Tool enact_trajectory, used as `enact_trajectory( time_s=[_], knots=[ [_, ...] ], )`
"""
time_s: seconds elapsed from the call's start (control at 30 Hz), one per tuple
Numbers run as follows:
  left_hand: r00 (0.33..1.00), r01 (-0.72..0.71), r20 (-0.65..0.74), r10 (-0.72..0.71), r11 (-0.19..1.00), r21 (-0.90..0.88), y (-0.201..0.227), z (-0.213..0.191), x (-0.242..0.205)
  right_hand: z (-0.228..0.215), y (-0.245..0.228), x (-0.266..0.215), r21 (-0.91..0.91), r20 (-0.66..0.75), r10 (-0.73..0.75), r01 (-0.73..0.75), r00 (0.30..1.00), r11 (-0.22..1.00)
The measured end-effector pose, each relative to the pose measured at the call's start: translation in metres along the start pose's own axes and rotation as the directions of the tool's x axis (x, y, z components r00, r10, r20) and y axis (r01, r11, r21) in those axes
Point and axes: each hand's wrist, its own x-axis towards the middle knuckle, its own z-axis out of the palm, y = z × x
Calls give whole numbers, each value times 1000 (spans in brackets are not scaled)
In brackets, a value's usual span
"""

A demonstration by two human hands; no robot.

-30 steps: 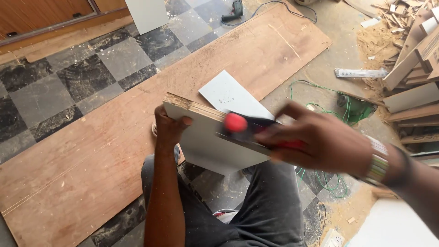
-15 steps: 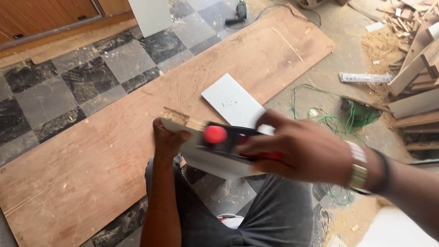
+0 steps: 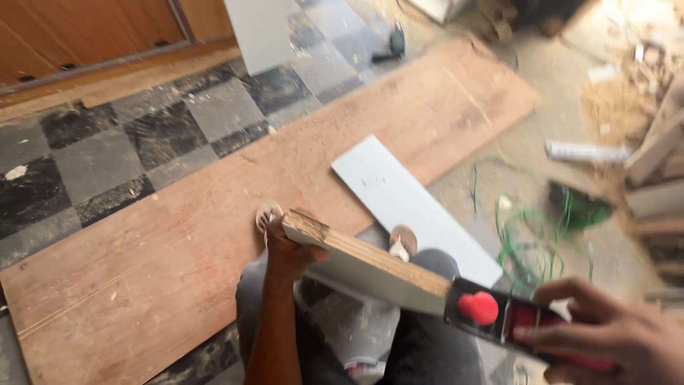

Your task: The recorder uses a hand plane and a scraper tool to smooth the edges and surfaces of wood panels.

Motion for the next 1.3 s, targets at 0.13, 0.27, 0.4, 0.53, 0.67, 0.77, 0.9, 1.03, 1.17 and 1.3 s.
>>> enact_trajectory(
  time_s=[0.13, 0.27, 0.4, 0.53, 0.67, 0.77, 0.9, 1.03, 1.17, 1.3],
  knots=[
    [997, 80, -16, -80, 997, -7, 17, 13, 9, -36, -81, 76, 32, -141, -223, 230, 965, 973],
    [981, 192, -68, -183, 968, 162, -10, -21, -5, -71, -159, 161, -125, -56, -304, 296, 951, 947],
    [985, 1, -137, 109, 781, 625, -71, -49, 13, -90, -181, 190, -130, -39, -288, 281, 957, 951],
    [991, -42, -92, 100, 867, 497, -8, 7, 19, -77, -144, 131, -33, -63, -192, 190, 979, 981],
    [999, 40, -18, -40, 999, 28, 8, 25, 36, -38, -63, 27, -106, -34, 106, -109, 994, 988],
    [1000, 25, -4, -25, 999, 21, 12, 28, 37, -14, -10, -16, -74, -51, 144, -148, 988, 986],
    [1000, 11, 24, -11, 1000, -2, 11, 25, 35, -30, -39, 13, -159, -77, 140, -151, 987, 976],
    [1000, 10, 27, -10, 1000, -17, 0, 9, 24, -73, -112, 112, 1, -115, -125, 126, 986, 992],
    [1000, -8, -23, 9, 1000, 18, -10, -11, 14, -83, -141, 147, -30, -106, -256, 254, 961, 967],
    [1000, 25, -3, -25, 1000, -15, 8, -7, 9, -77, -138, 114, -1, 8, -79, 79, 997, 997]
  ],
)
